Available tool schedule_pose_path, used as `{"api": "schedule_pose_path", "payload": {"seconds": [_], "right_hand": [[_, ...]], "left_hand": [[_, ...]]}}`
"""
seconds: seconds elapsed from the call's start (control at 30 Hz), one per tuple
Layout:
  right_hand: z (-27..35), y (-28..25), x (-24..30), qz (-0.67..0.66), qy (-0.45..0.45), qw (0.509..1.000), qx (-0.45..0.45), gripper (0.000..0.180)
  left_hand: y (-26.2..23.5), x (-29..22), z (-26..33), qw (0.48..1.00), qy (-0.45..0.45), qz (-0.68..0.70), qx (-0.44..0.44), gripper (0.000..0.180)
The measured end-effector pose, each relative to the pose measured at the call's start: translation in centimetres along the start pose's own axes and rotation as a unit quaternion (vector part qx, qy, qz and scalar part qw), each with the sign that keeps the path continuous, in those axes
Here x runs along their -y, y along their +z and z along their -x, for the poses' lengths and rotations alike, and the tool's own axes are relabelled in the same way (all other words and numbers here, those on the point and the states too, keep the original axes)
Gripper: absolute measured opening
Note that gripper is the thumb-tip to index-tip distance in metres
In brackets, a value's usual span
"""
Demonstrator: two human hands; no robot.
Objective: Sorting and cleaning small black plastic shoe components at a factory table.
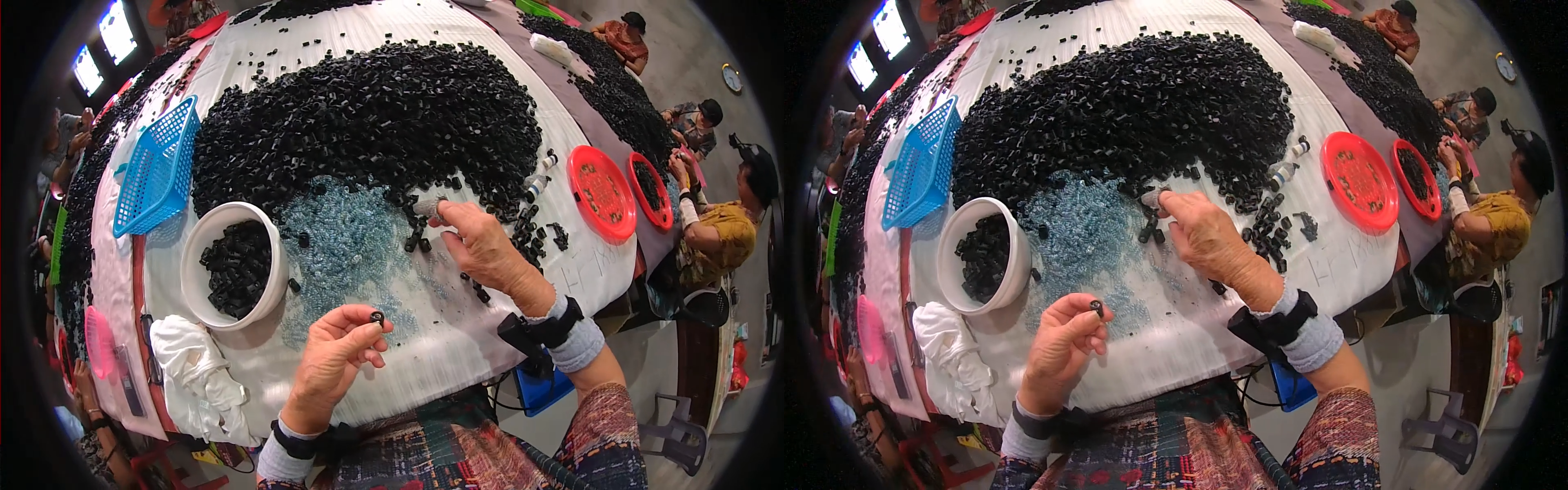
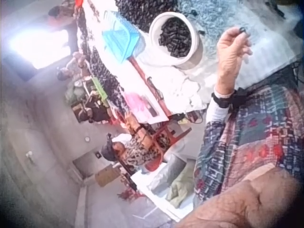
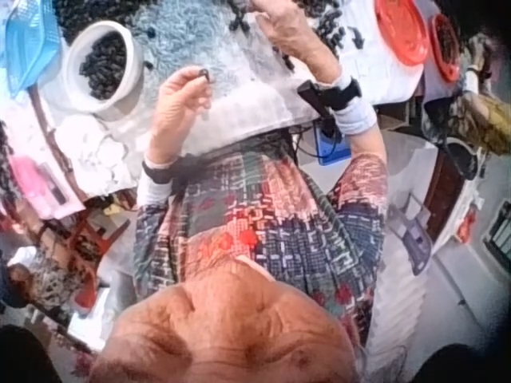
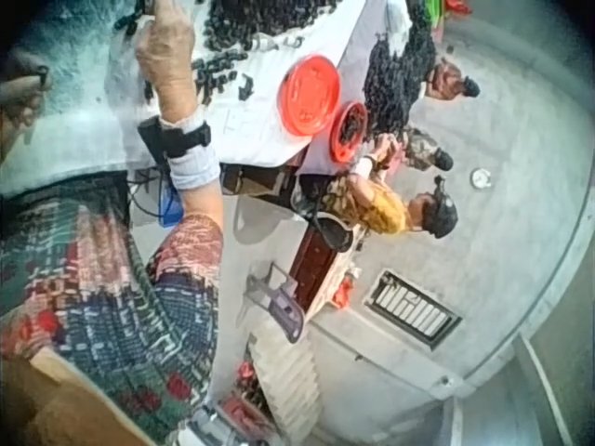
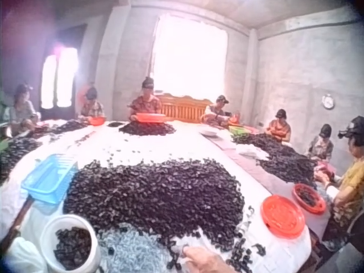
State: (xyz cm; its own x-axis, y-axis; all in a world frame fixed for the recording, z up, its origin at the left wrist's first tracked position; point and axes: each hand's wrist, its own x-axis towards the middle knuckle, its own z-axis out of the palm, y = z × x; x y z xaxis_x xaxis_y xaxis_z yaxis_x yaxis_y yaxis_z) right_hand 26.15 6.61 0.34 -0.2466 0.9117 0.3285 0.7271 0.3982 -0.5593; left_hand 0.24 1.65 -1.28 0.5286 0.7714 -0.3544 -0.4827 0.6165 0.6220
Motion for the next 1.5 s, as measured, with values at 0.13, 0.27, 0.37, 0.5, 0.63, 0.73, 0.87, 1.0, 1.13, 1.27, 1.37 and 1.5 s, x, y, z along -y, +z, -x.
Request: {"api": "schedule_pose_path", "payload": {"seconds": [0.13, 0.27, 0.37, 0.5, 0.63, 0.73, 0.87, 1.0, 1.13, 1.27, 1.37, 1.5], "right_hand": [[-2.0, 0.5, -1.5, 0.042, -0.011, 0.999, -0.026, 0.035], [-2.4, 0.7, -2.7, 0.133, -0.032, 0.991, -0.001, 0.031], [-2.0, 1.3, -3.0, 0.159, -0.057, 0.986, -0.004, 0.032], [0.0, -0.6, -1.0, 0.145, -0.065, 0.987, -0.02, 0.031], [4.3, -1.4, 0.5, 0.049, -0.008, 0.999, -0.003, 0.023], [6.3, -0.7, 0.1, 0.126, -0.019, 0.992, -0.015, 0.025], [6.5, 0.7, -0.2, 0.219, -0.018, 0.975, -0.026, 0.025], [6.5, 1.2, -0.3, 0.261, -0.056, 0.963, -0.045, 0.025], [6.3, 0.6, 1.0, 0.218, -0.111, 0.967, -0.067, 0.028], [5.1, -0.4, 5.7, -0.057, -0.009, 0.997, -0.058, 0.027], [4.2, -1.1, 7.5, -0.162, -0.02, 0.987, 0.0, 0.018], [4.3, -1.1, 8.2, -0.183, -0.022, 0.983, -0.002, 0.018]], "left_hand": [[-0.2, -0.2, 0.0, 1.0, 0.008, 0.002, 0.001, 0.015], [-0.2, -0.2, -0.1, 1.0, 0.009, 0.007, 0.005, 0.015], [-0.2, -0.1, -0.2, 1.0, 0.005, 0.004, 0.002, 0.015], [0.4, -0.2, 0.3, 0.999, 0.008, -0.001, -0.031, 0.01], [-0.2, 0.2, 0.2, 1.0, 0.008, 0.003, 0.0, 0.015], [0.3, 0.4, 0.1, 1.0, 0.002, -0.001, 0.003, 0.016], [0.6, 0.5, 0.2, 1.0, 0.003, -0.003, 0.008, 0.016], [0.8, 0.6, 0.5, 1.0, 0.002, -0.007, -0.006, 0.017], [1.0, 0.9, 0.1, 1.0, 0.0, -0.011, -0.005, 0.019], [1.6, 0.8, 0.1, 1.0, -0.005, -0.016, 0.004, 0.021], [2.1, 0.9, 0.1, 0.999, 0.003, -0.037, 0.015, 0.022], [2.7, 1.0, 0.5, 0.998, 0.035, -0.053, 0.021, 0.023]]}}
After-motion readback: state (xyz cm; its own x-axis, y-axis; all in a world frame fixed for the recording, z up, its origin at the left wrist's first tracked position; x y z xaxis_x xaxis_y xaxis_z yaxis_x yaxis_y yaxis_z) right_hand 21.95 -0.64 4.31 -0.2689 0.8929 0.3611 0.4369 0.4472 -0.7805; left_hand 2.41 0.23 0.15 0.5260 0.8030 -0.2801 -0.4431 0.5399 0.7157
